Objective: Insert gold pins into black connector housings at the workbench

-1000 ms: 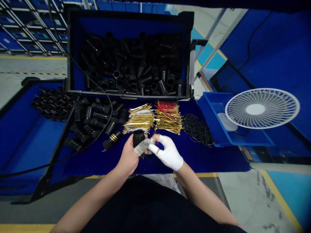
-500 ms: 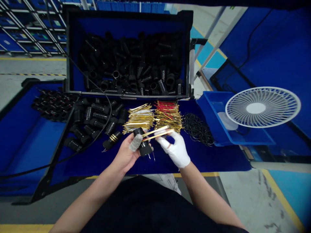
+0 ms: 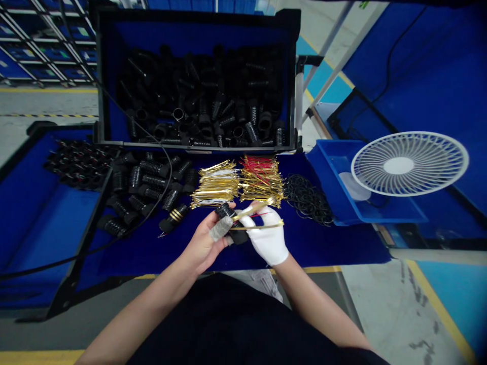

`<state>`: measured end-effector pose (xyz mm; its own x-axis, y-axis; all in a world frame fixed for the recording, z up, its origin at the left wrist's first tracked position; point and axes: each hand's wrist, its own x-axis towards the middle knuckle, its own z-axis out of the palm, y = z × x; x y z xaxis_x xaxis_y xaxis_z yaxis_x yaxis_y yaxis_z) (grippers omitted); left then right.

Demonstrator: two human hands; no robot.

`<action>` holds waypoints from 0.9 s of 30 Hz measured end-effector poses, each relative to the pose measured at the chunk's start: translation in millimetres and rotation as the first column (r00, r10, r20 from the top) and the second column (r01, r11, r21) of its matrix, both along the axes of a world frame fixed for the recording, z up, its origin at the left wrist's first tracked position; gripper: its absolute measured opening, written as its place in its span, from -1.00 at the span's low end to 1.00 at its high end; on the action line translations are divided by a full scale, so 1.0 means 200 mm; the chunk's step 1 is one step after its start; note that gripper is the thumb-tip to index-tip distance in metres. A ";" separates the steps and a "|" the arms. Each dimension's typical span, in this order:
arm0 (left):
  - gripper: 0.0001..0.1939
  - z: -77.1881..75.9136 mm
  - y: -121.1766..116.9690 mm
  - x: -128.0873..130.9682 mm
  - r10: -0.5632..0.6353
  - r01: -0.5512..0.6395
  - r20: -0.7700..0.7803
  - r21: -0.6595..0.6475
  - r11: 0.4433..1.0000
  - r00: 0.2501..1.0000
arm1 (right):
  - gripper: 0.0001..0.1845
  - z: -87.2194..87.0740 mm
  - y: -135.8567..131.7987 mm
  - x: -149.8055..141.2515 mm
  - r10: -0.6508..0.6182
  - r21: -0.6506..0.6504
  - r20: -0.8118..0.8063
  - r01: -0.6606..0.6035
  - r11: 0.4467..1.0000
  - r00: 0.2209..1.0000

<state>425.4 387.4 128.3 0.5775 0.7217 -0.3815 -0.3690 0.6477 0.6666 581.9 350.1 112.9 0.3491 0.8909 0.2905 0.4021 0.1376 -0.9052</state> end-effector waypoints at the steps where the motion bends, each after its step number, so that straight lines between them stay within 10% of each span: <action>1: -0.47 0.00 0.01 0.00 -0.006 0.006 0.016 -0.002 1.000 1.000 | -0.91 0.01 0.00 0.00 0.024 -0.003 0.068 -0.024 1.000 0.997; 17: -0.60 -0.13 0.01 -0.01 -0.046 0.060 -0.144 0.091 0.994 0.989 | -0.86 0.00 -0.03 0.04 0.173 -0.185 0.143 -0.145 0.972 0.974; 24: -0.53 -0.10 0.07 -0.01 -0.068 0.081 -0.172 0.071 0.994 0.983 | -0.79 -0.02 -0.06 0.09 0.436 0.008 0.289 -0.458 0.889 0.852; 27: -0.51 -0.13 0.10 -0.02 0.008 0.018 -0.233 0.107 0.994 0.972 | -0.70 -0.03 -0.06 0.10 0.274 0.067 0.107 -0.282 0.957 0.956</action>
<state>420.8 407.6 102.2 0.4857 0.7632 -0.4261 -0.1922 0.5688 0.7997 602.1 337.9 106.3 0.0582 0.9210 0.3851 0.4217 0.3270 -0.8457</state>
